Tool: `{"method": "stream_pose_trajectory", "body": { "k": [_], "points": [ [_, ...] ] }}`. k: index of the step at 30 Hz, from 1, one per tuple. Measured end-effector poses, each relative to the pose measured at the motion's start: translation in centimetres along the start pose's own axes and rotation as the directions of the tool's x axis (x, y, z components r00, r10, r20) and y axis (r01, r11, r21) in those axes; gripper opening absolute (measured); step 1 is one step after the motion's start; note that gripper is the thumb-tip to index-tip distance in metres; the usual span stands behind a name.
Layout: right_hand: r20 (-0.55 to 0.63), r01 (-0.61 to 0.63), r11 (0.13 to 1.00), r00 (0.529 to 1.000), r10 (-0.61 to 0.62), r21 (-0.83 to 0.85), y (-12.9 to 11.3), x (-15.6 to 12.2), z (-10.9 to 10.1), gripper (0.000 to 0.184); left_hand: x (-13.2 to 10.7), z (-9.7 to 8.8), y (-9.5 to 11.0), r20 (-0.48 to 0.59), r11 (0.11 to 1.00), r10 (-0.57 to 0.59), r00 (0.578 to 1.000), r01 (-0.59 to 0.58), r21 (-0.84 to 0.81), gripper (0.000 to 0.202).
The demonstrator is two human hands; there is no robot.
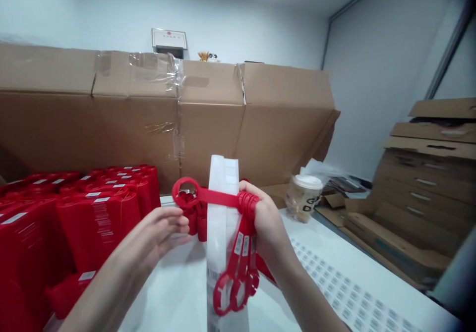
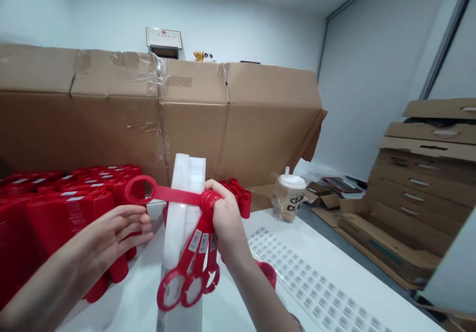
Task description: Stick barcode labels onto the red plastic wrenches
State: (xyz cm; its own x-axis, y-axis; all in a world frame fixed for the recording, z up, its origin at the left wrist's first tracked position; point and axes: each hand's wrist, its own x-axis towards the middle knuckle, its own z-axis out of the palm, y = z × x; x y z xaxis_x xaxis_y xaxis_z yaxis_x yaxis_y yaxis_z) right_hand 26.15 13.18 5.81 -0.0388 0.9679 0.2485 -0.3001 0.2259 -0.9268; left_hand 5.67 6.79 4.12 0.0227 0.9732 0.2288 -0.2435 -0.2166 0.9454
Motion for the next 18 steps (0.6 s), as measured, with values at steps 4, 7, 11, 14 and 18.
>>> {"method": "stream_pose_trajectory", "body": {
  "k": [4,7,11,14,18],
  "points": [
    [-0.114,0.048,0.997,0.993,-0.042,0.053,0.0,0.6,-0.4,0.006,-0.7,1.4,-1.1,0.265,0.912,-0.082,0.961,-0.035,0.409,0.018],
    [-0.153,0.096,0.993,0.984,-0.086,0.061,-0.2,0.5,-0.5,0.007,-0.9,2.1,-1.2,0.284,0.855,-0.043,0.958,-0.112,0.507,0.015],
    [-0.154,0.182,0.983,0.972,-0.175,0.033,-0.4,0.2,-0.6,0.010,-0.5,1.9,-1.9,0.208,0.765,0.065,0.976,-0.182,0.618,0.017],
    [-0.161,0.215,0.976,0.963,-0.215,-0.014,-0.2,0.2,-0.7,0.010,-0.3,1.6,-2.6,0.172,0.685,0.140,0.975,-0.221,0.695,0.024],
    [-0.165,0.231,0.972,0.958,-0.235,-0.042,0.1,0.4,-0.9,0.008,-0.3,1.4,-3.3,0.140,0.677,0.151,0.979,-0.205,0.706,0.022]
  ]
}}
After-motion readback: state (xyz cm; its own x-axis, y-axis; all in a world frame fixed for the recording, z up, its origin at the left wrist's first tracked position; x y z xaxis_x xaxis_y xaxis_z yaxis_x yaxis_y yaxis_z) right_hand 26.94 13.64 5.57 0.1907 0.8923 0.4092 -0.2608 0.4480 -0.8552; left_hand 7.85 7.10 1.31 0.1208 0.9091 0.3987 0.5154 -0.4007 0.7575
